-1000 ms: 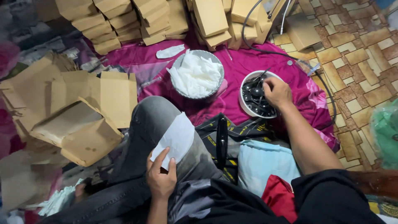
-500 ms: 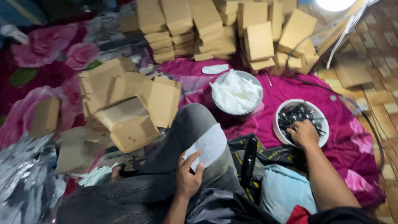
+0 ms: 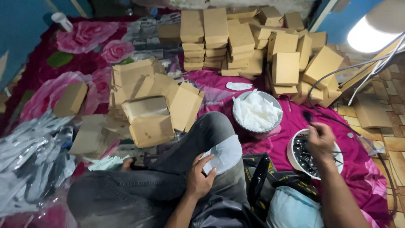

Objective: Wrapping small plastic components in protective paper sleeves and packing them into cardboard boxes

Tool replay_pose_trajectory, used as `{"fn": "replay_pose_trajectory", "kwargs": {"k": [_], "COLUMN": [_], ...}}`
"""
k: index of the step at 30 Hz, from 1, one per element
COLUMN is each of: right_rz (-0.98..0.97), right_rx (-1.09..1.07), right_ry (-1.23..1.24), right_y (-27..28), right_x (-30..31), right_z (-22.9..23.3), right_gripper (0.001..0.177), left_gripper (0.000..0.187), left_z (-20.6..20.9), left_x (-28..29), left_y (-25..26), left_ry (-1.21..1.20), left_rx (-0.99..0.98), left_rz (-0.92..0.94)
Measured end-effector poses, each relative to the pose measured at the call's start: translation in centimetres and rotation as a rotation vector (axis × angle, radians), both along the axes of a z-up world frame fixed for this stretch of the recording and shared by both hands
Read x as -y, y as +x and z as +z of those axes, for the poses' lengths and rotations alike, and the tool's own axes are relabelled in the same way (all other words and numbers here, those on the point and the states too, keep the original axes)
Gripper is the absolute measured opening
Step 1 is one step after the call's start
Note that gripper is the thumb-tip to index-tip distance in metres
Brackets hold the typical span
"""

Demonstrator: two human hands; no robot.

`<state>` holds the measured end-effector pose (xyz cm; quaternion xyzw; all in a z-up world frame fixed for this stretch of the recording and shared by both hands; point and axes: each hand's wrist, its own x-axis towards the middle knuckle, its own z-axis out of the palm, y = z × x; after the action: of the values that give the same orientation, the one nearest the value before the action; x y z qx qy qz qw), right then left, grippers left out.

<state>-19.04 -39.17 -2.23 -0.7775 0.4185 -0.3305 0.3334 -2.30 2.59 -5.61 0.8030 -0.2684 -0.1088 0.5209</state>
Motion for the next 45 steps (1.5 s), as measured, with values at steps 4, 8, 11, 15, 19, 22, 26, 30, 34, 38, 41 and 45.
{"fn": "replay_pose_trajectory", "kwargs": {"k": [4,8,11,15,19,22,26,30,34,38,41,45], "right_rz": [0.548,1.017,1.086,1.088,1.097,1.054,1.066,1.074,1.025,0.979,0.987,1.002], "right_rx": [0.09,0.238,0.336,0.296,0.127,0.079,-0.025,0.02,-0.06,0.053,0.085,0.056], "right_ry": [-0.164,-0.088,0.724,0.446,-0.07,-0.192,-0.43,-0.493,-0.571,-0.627,-0.573,-0.58], "right_y": [7.4,10.5,11.1,10.7,10.9,10.8,10.1,10.9,9.7,10.3,10.4,10.3], "right_x": [-6.7,-15.5,-18.3,-21.8,-20.4,-19.1,-17.8,-16.5,-16.4,-15.5,-16.5,-16.9], "right_z": [1.5,5.2,-1.4,3.5,3.5,1.6,-0.4,-1.5,-1.2,-2.6,0.9,2.4], "right_gripper": [0.013,0.03,0.026,0.014,0.02,0.026,0.057,0.037,0.025,0.014,0.016,0.017], "left_gripper": [0.046,0.042,0.045,0.033,0.034,0.035,0.046,0.05,0.039,0.031,0.031,0.033], "left_z": [0.3,-0.1,1.3,-3.4,-3.0,-1.5,-1.2,-2.2,-1.6,-5.1,-2.2,-1.4], "left_x": [-0.1,-0.2,0.4,0.8,1.3,1.0,1.3,2.0,1.6,1.4,1.2,0.9], "left_y": [-0.1,0.2,-0.6,-1.1,-0.5,-0.5,-0.5,0.7,0.1,0.8,1.2,0.7], "left_ry": [-0.012,-0.008,-0.053,-0.117,-0.084,-0.114,-0.195,-0.281,-0.171,-0.197,-0.185,-0.203], "left_rx": [-0.017,-0.096,-0.055,0.012,0.019,-0.071,-0.319,-0.528,-0.519,-0.41,-0.441,-0.41], "left_rz": [0.006,-0.027,0.053,0.17,0.245,0.257,0.317,0.392,0.412,0.395,0.39,0.386]}}
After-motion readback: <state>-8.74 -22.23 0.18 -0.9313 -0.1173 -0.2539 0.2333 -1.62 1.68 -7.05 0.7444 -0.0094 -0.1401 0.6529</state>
